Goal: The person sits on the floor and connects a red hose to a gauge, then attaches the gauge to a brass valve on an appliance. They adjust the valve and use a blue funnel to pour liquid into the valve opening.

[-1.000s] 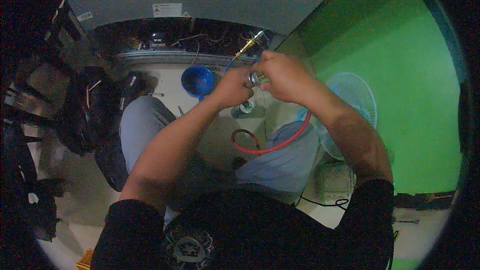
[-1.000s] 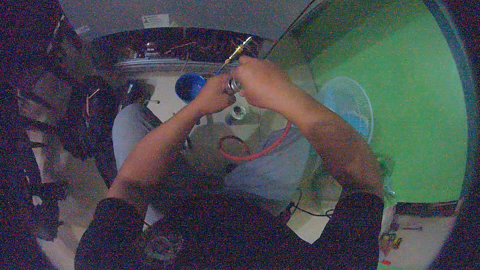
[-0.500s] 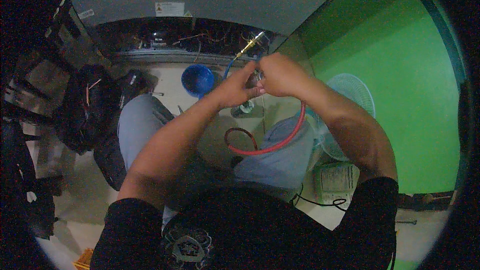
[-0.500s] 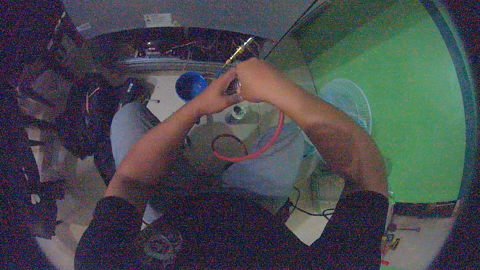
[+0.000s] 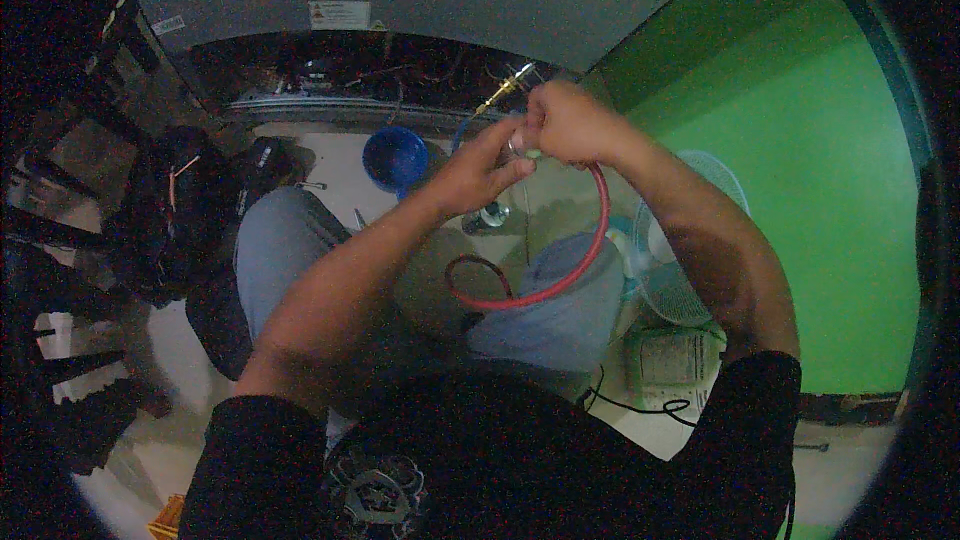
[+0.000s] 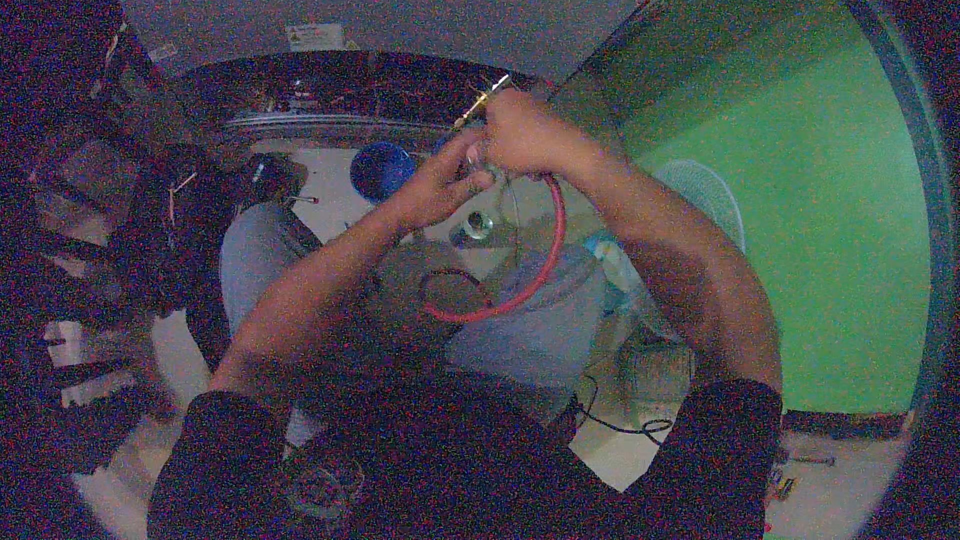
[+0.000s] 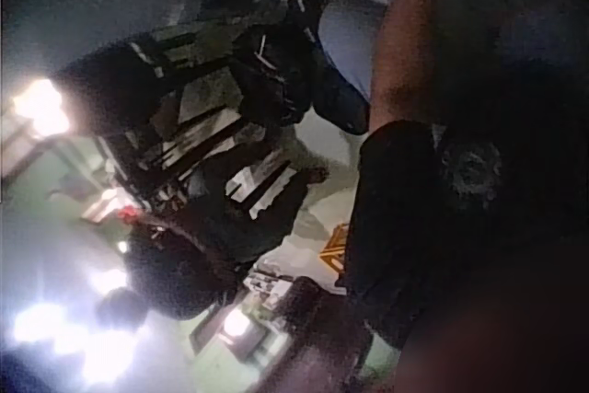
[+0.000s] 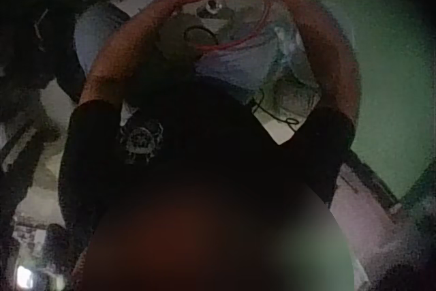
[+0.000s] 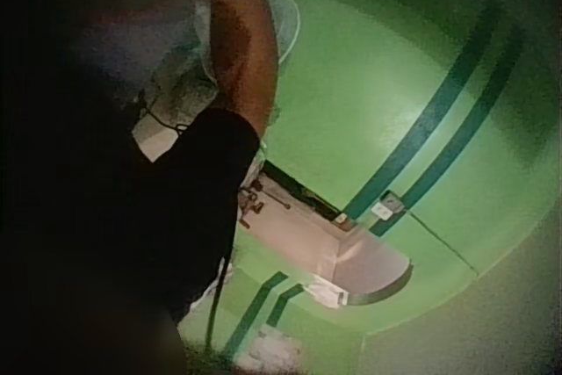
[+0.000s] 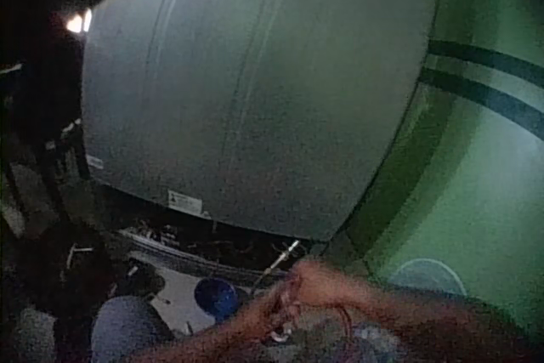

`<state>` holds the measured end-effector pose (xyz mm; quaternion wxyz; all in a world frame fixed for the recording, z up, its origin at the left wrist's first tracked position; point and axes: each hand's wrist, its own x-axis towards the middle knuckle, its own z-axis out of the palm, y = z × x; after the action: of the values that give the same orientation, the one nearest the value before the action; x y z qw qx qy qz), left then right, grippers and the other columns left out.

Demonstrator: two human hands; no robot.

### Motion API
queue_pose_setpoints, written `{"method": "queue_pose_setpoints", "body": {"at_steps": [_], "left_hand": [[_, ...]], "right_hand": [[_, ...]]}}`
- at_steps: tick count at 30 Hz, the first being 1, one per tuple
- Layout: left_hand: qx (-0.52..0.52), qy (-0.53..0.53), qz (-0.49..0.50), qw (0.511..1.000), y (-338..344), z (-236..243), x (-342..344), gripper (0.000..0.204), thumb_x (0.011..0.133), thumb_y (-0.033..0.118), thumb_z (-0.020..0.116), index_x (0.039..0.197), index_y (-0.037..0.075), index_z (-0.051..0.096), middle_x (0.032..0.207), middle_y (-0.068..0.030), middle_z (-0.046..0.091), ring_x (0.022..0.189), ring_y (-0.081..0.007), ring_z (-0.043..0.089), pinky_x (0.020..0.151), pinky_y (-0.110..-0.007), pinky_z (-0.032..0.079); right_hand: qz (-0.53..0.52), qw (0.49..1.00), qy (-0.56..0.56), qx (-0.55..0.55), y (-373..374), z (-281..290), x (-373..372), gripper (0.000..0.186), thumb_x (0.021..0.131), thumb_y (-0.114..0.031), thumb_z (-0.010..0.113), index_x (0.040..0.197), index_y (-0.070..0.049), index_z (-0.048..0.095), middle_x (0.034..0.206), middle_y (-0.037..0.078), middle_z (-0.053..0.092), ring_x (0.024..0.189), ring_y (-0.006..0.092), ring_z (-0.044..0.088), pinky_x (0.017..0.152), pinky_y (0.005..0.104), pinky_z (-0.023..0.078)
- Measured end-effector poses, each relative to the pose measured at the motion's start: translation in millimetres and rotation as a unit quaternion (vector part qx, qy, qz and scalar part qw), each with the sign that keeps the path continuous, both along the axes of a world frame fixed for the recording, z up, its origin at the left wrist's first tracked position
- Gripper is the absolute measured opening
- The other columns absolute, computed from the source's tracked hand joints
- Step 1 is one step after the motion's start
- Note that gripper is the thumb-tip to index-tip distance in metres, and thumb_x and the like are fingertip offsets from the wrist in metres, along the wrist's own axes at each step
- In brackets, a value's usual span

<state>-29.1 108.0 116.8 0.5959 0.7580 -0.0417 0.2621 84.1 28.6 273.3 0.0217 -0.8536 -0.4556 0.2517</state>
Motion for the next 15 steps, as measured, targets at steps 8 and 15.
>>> {"method": "queue_pose_setpoints", "body": {"at_steps": [8, 15], "left_hand": [[-0.003, 0.051, 0.014, 0.999, 8.0, -6.7, 0.0, 0.053, 0.090, 0.030, 0.066, 0.133, 0.007, 0.044, 0.116, -0.0170, 0.059, 0.103, -0.0313, 0.060, 0.089, -0.042, 0.046], [-0.005, 0.058, 0.002, 0.998, 5.0, -3.8, 0.7, 0.056, 0.089, 0.034, 0.067, 0.131, 0.006, 0.042, 0.110, -0.0183, 0.061, 0.101, -0.0322, 0.061, 0.086, -0.043, 0.047]], "right_hand": [[0.083, 0.994, 0.032, 0.067, -4.0, -14.3, 14.5, 0.024, 0.077, -0.016, 0.075, 0.091, -0.002, 0.062, 0.073, 0.011, 0.062, 0.069, 0.0207, 0.063, 0.056, 0.0361, 0.049], [0.183, 0.972, -0.145, 0.034, -12.9, -13.8, -1.3, 0.029, 0.071, -0.006, 0.072, 0.099, 0.000, 0.067, 0.093, 0.022, 0.066, 0.089, 0.0404, 0.064, 0.078, 0.0468, 0.051]]}}
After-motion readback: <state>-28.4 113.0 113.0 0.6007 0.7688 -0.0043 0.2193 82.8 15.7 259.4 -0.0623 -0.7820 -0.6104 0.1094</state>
